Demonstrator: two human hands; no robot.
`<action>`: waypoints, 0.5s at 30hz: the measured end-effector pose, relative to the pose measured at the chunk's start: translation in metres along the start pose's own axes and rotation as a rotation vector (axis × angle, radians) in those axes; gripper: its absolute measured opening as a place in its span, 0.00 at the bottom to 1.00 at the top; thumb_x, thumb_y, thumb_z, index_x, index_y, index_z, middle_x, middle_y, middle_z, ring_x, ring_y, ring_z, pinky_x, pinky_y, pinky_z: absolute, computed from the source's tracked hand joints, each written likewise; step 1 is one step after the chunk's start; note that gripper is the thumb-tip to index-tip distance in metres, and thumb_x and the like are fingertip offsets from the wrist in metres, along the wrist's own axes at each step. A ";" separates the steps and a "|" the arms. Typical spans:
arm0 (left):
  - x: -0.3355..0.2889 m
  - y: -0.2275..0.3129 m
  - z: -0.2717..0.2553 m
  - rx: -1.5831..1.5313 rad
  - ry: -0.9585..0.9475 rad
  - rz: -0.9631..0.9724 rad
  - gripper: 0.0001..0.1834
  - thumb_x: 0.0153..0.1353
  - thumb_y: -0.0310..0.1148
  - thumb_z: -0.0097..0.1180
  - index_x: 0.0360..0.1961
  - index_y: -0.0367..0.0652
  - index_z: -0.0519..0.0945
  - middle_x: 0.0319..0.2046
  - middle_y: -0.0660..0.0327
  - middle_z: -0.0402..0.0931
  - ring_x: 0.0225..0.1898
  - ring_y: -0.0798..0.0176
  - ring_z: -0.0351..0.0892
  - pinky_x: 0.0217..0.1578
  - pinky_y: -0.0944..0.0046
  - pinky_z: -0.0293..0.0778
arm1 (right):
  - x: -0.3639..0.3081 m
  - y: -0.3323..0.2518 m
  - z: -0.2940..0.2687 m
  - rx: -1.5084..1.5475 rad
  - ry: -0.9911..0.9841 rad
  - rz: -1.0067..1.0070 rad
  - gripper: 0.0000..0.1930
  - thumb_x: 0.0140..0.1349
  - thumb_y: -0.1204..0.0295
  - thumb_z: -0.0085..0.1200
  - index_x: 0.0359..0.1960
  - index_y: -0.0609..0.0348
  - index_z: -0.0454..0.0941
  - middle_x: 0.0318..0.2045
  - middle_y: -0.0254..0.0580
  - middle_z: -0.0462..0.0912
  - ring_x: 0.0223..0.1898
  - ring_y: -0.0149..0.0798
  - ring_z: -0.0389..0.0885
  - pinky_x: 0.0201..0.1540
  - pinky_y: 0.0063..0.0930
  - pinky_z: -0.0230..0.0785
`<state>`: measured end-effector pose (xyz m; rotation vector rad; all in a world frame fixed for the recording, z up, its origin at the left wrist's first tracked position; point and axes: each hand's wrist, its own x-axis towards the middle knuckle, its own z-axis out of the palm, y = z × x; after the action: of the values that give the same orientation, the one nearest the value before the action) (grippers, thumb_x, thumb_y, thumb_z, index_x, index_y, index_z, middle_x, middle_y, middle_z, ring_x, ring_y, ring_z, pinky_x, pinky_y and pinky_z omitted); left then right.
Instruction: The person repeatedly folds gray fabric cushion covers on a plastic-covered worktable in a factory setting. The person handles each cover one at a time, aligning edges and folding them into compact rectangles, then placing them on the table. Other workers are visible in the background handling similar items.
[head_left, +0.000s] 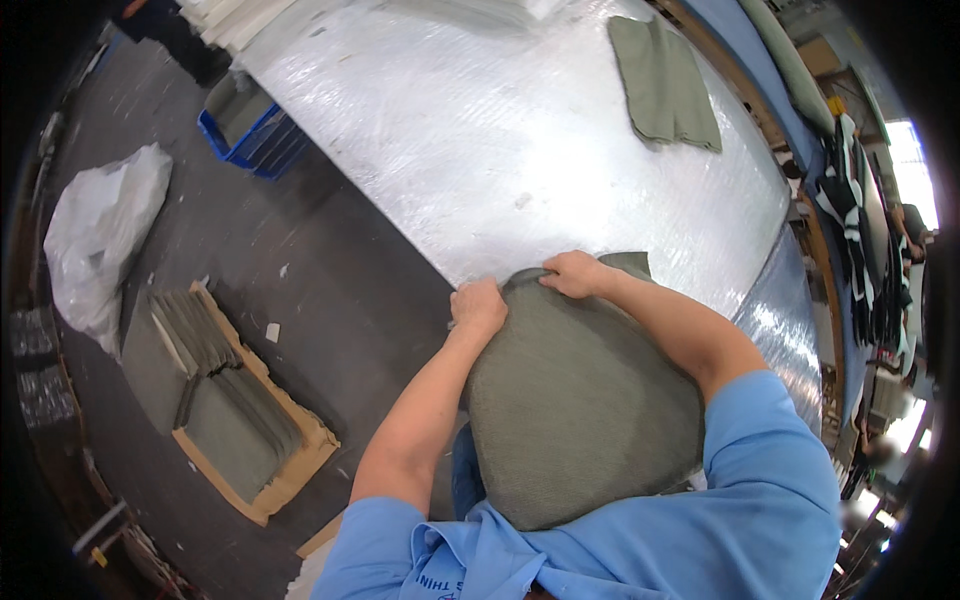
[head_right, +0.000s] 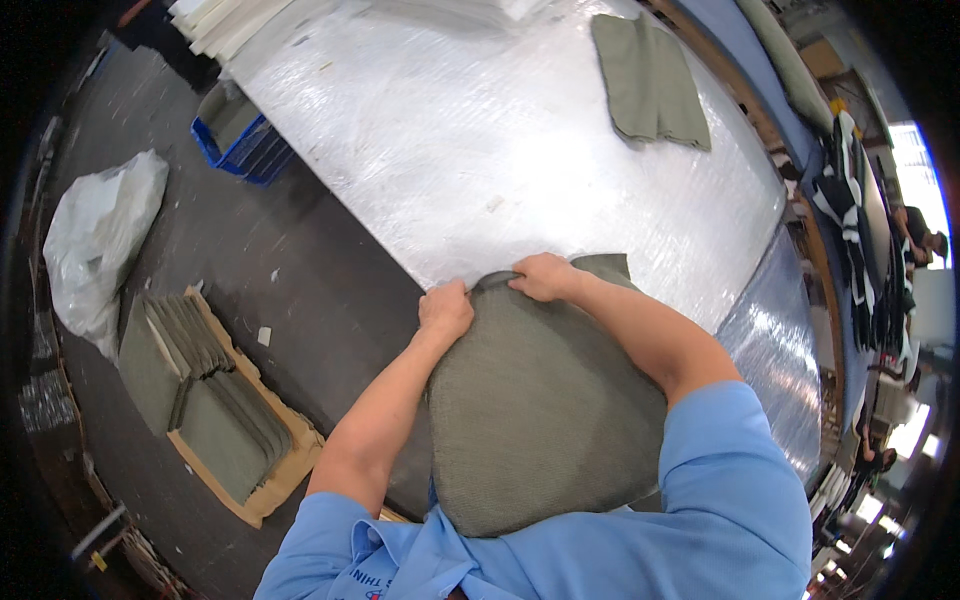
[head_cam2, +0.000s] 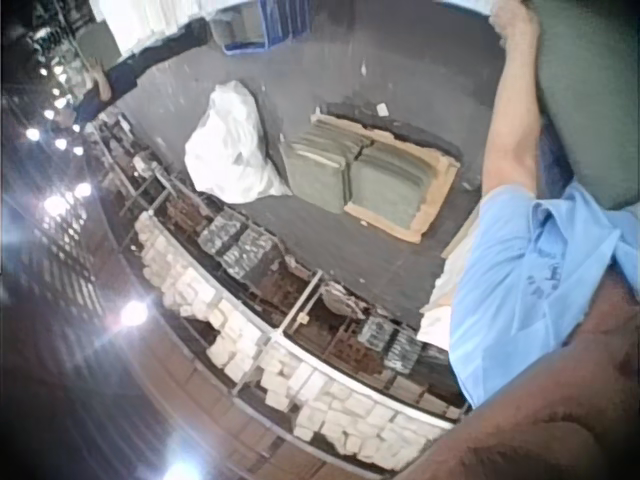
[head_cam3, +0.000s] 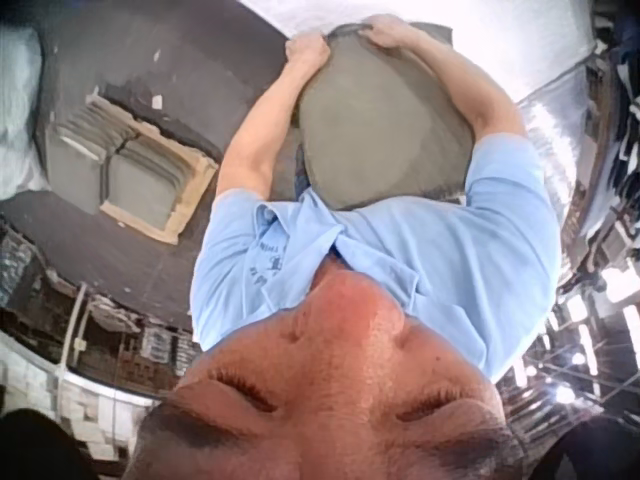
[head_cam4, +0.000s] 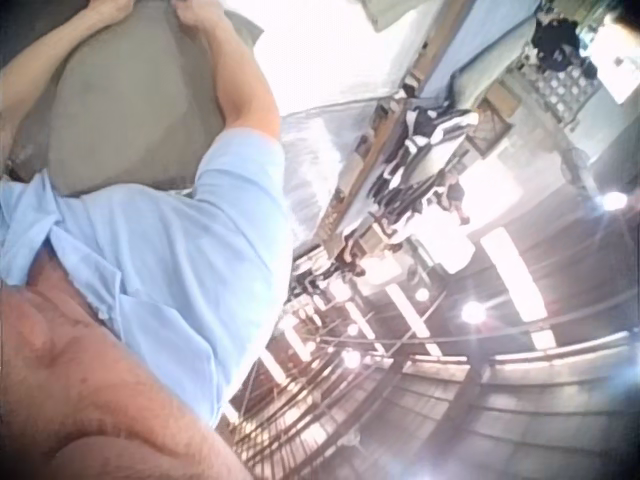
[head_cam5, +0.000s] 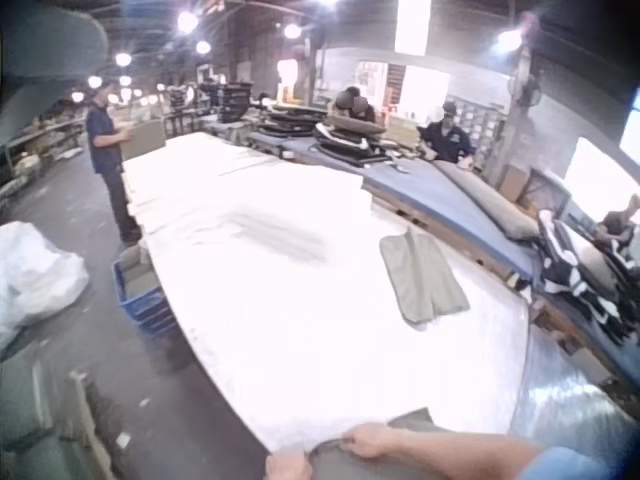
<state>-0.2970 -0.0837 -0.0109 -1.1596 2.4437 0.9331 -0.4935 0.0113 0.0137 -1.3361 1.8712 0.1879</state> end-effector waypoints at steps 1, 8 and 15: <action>0.002 0.000 0.002 0.015 0.026 0.001 0.10 0.66 0.30 0.51 0.43 0.38 0.82 0.44 0.43 0.83 0.50 0.38 0.82 0.51 0.42 0.75 | -0.002 0.000 0.004 0.036 0.080 -0.008 0.18 0.73 0.56 0.50 0.44 0.60 0.80 0.45 0.56 0.85 0.50 0.59 0.82 0.55 0.51 0.72; 0.011 0.002 0.010 0.058 0.135 0.038 0.08 0.65 0.28 0.49 0.41 0.37 0.77 0.38 0.43 0.83 0.44 0.38 0.83 0.47 0.42 0.76 | -0.001 -0.003 0.043 0.085 0.441 -0.010 0.13 0.75 0.62 0.46 0.41 0.60 0.72 0.34 0.55 0.83 0.40 0.61 0.83 0.42 0.53 0.73; 0.029 -0.003 0.014 0.033 0.163 -0.083 0.08 0.68 0.30 0.46 0.39 0.37 0.76 0.36 0.42 0.83 0.43 0.36 0.84 0.45 0.39 0.76 | 0.023 -0.003 0.040 0.089 0.424 -0.038 0.13 0.75 0.61 0.44 0.42 0.56 0.76 0.38 0.52 0.86 0.41 0.55 0.85 0.42 0.52 0.75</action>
<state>-0.3136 -0.0927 -0.0373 -1.3633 2.5030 0.8005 -0.4727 0.0149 -0.0280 -1.4285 2.1694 -0.2133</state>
